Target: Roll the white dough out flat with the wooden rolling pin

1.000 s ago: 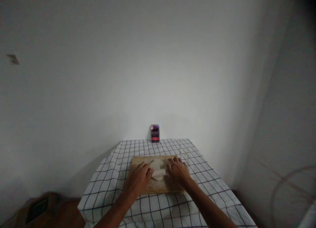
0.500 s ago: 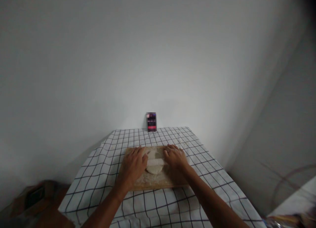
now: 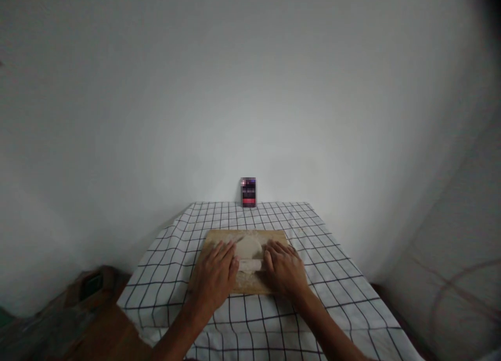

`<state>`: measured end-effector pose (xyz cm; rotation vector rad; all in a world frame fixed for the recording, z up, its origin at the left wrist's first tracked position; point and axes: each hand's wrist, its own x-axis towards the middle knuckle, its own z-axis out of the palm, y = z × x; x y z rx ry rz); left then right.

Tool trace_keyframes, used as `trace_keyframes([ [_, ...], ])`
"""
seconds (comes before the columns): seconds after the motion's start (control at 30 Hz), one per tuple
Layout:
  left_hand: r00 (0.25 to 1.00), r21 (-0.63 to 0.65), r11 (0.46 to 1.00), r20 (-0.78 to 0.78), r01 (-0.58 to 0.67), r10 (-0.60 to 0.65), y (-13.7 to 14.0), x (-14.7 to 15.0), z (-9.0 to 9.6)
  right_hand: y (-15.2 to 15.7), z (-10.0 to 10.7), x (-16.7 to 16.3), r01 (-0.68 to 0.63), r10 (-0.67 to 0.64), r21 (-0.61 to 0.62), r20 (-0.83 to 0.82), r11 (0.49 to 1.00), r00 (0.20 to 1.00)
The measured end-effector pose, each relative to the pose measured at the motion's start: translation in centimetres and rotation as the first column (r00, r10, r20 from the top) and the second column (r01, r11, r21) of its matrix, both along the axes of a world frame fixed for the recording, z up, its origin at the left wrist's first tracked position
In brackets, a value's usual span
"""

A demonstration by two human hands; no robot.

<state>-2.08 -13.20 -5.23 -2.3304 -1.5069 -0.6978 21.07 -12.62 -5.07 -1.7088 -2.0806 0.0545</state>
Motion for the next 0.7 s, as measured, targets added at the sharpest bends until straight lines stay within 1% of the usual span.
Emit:
trace_keyframes([
  [0.17,0.998,-0.002,0.999,-0.045,-0.042,0.042,0.5,0.2,0.3,0.8,0.6,0.3,-0.077,0.077,-0.041,0.009,0.996,0.997],
  [0.3,0.996,-0.003,0.996,-0.039,-0.086,0.086,1.5,0.3,0.5,1.8,1.5,0.3,-0.093,0.094,-0.093,0.011,0.991,0.996],
  [0.43,0.995,-0.068,0.994,-0.061,-0.085,0.081,2.7,0.6,1.3,3.3,1.4,0.4,-0.101,0.101,-0.114,-0.008,0.988,0.995],
  [0.57,0.996,-0.113,0.993,-0.087,-0.041,0.031,5.1,0.4,1.7,5.7,0.7,0.5,-0.098,0.099,-0.101,0.008,0.990,0.995],
  [0.63,0.994,-0.123,0.992,-0.106,-0.018,0.005,6.7,0.1,1.7,7.0,0.7,0.5,-0.082,0.086,-0.120,0.028,0.989,0.996],
  [0.7,0.993,-0.160,0.987,-0.113,-0.001,-0.017,8.3,0.1,1.7,8.3,0.9,0.6,-0.056,0.061,-0.159,0.032,0.986,0.998],
])
